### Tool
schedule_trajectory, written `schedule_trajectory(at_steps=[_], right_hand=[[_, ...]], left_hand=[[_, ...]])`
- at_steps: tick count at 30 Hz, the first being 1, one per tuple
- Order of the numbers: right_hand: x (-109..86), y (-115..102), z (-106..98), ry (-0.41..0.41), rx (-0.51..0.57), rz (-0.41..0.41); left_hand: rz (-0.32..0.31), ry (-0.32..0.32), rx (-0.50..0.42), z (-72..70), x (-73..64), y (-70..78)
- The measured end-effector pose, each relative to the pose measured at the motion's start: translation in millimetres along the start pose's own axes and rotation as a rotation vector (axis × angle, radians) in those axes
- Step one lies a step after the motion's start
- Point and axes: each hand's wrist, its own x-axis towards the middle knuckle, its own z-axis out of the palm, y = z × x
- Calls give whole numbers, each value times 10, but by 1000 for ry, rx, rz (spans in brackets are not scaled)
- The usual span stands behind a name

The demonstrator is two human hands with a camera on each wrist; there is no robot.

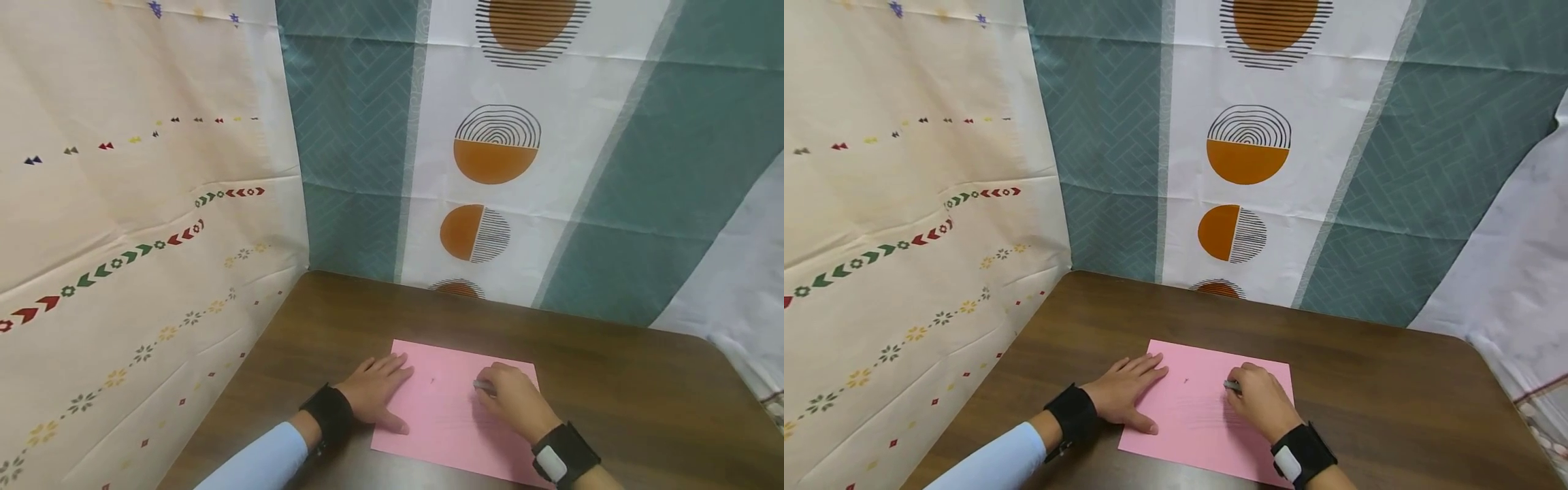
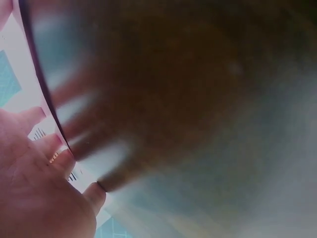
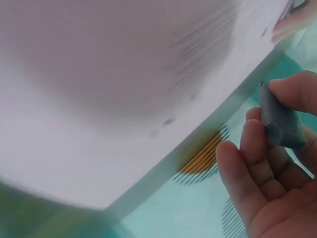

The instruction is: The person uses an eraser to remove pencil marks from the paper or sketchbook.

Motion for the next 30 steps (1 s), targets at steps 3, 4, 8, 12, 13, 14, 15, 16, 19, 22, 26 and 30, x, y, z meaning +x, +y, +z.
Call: schedule_trajectory(at_steps=[3,4,8,12,13,14,15,16,19,22,26,30], right_hand=[[69,-112,54,20,4,-49],[93,-144,73,30,6,-76],[186,-255,159,46,7,-160],[255,-345,254,30,4,-215],[269,-365,278,23,1,-224],[281,-384,300,16,2,-233],[291,-403,319,9,2,-239],[301,-419,341,2,3,-244],[325,-459,402,-21,6,-257],[339,-490,447,-40,14,-268],[356,-524,498,-70,21,-270],[374,-549,544,-88,26,-276]], left_hand=[[0,-2,7,11,4,-9],[0,-3,6,14,6,-13],[-3,-7,20,29,12,-25],[-6,-8,40,7,12,-10],[-7,-8,44,-3,12,-1],[-6,-7,48,-14,11,7],[-7,-6,52,-22,8,15],[-7,-6,54,-27,8,20],[-10,-6,56,-36,11,32],[-15,-6,67,-23,21,24],[-20,-6,86,-15,25,21],[-19,-11,102,-30,18,21]])
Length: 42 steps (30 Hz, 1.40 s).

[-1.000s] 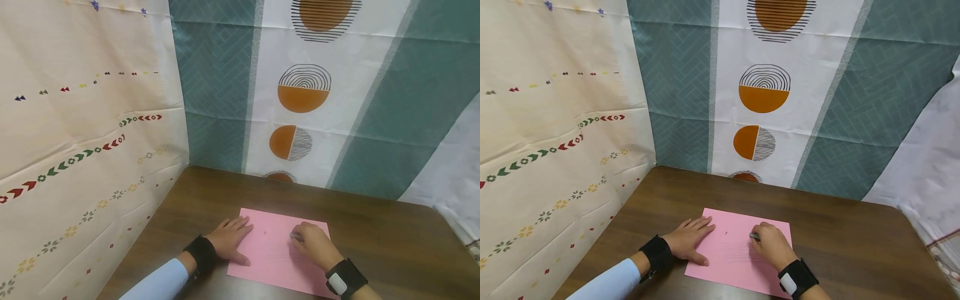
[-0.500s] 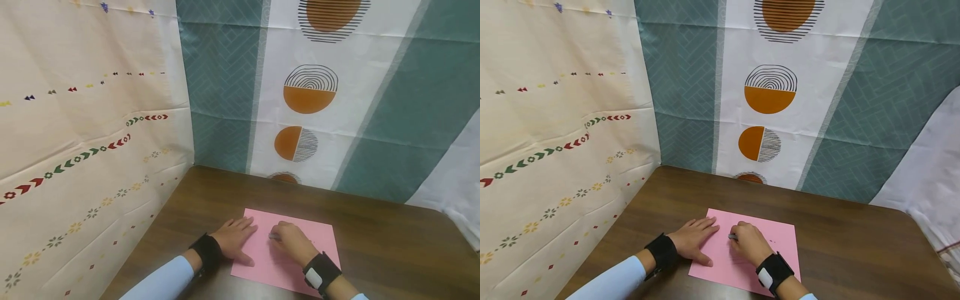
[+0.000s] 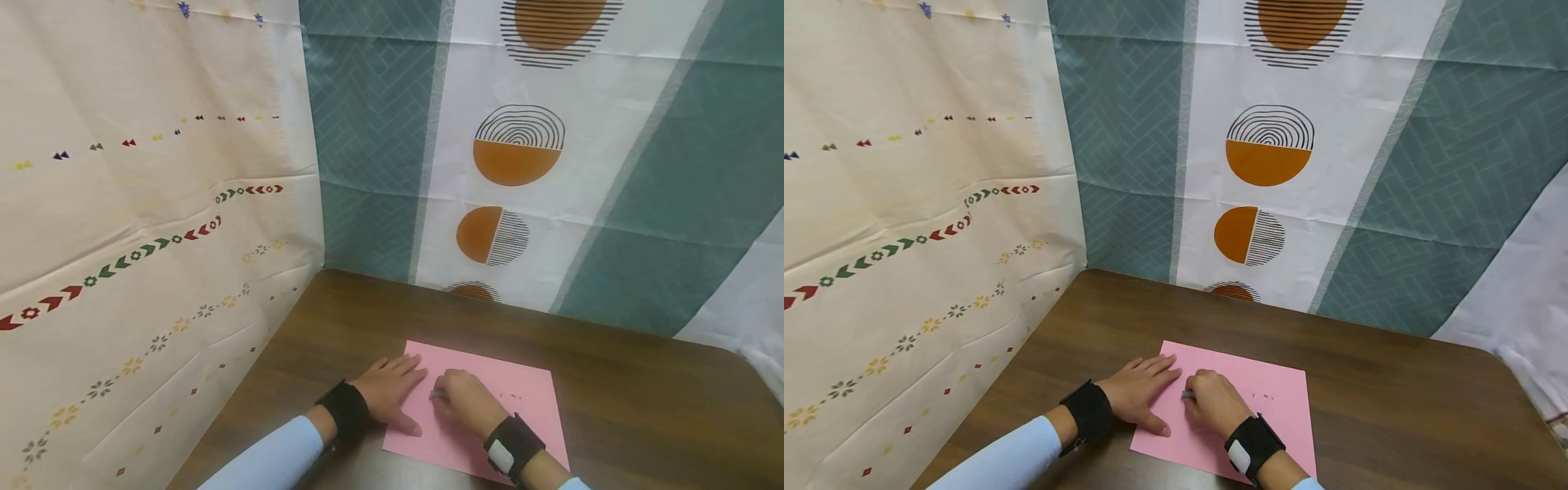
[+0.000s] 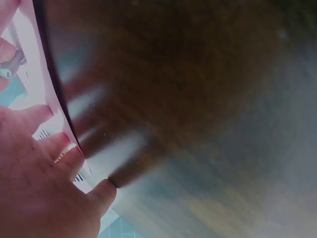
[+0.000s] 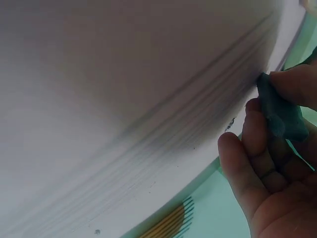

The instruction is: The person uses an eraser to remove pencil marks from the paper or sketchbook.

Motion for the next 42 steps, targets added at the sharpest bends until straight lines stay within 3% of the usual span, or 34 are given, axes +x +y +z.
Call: schedule_trajectory(at_steps=[11,26,35,42], right_hand=[[-58,21,5,-12,-94,2],[-486,414,-289,-40,-69,292],[-755,668,-470,-112,-81,433],[-863,750,-537,-106,-99,436]], left_hand=[[17,1,-10,0,25,23],[5,-23,-27,-35,25,26],[0,-34,-40,-36,7,9],[-11,-41,-53,4,7,-9]])
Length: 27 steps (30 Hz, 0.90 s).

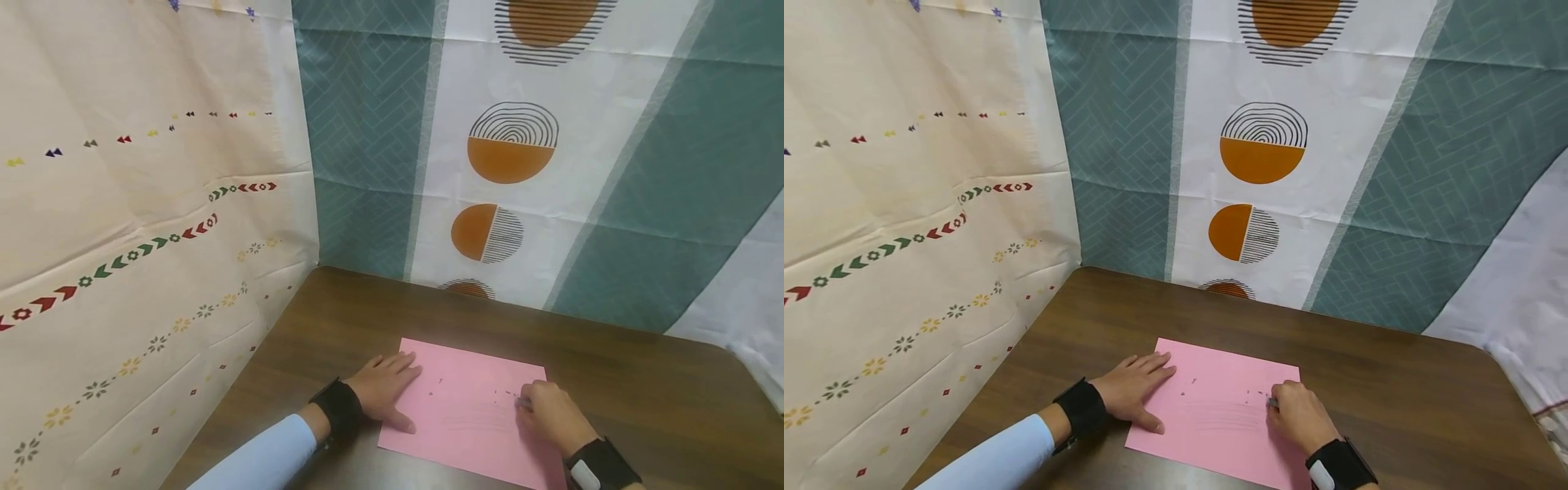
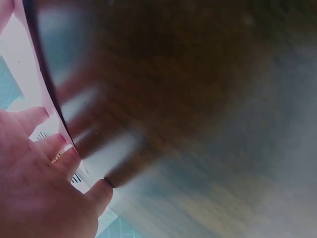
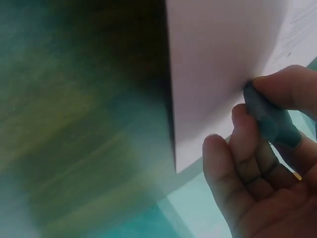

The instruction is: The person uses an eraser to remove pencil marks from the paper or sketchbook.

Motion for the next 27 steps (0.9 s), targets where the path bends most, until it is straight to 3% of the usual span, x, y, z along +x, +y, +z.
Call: schedule_trajectory(at_steps=[5,10,17,27], right_hand=[[6,-41,10,58,78,-30],[40,-235,-8,105,154,-75],[181,-553,-56,138,147,-153],[320,-735,1,150,155,-205]], left_hand=[[3,7,-12,46,-30,-12],[8,19,-4,108,-46,-30],[3,24,0,159,16,-70],[4,39,22,114,41,-47]])
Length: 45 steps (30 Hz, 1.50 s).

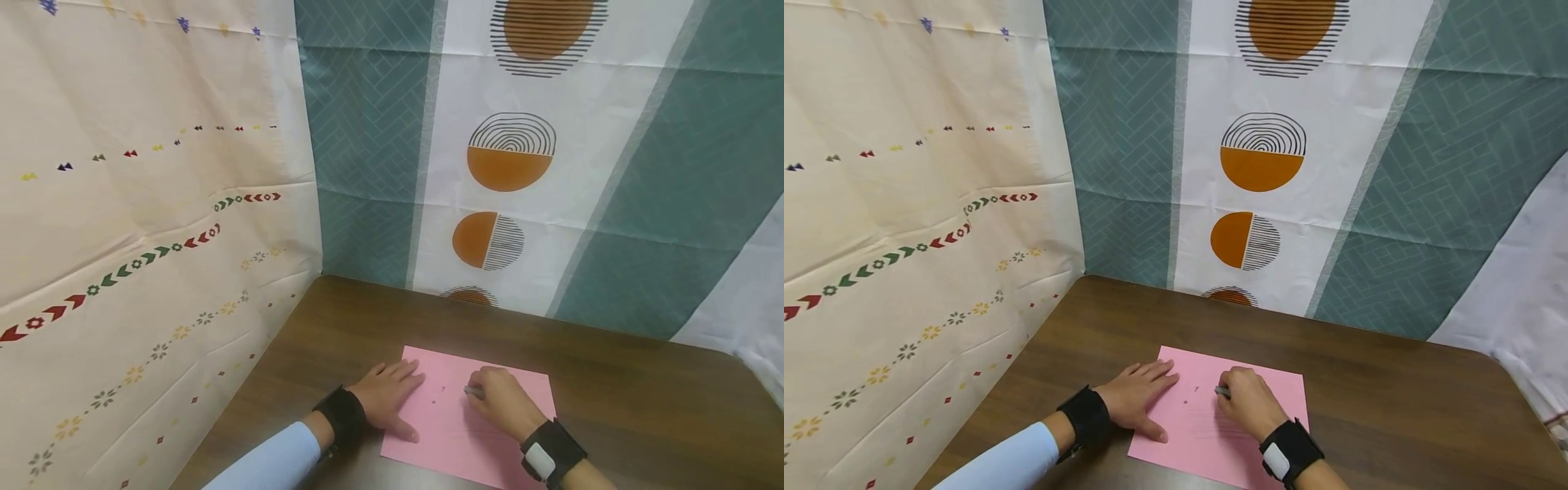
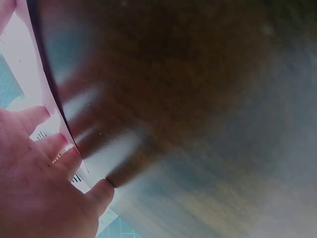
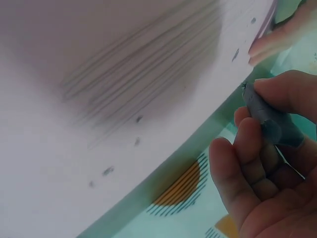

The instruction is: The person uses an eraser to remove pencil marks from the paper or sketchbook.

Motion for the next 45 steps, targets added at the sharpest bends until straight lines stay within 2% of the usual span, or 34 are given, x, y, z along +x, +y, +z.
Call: schedule_trajectory(at_steps=[11,15,24,32,38,45], right_hand=[[123,-118,270,-99,-5,-113],[130,-133,334,-95,-31,-141],[125,-162,368,-69,-74,-135],[76,-56,348,-109,-126,-58],[-32,94,231,-110,-106,36],[-165,263,134,-106,-103,105]], left_hand=[[26,24,27,42,32,42],[29,23,30,47,37,48],[15,2,29,0,20,47],[13,1,22,10,33,47],[-6,-20,25,-68,7,59],[-16,-28,9,-114,-40,54]])
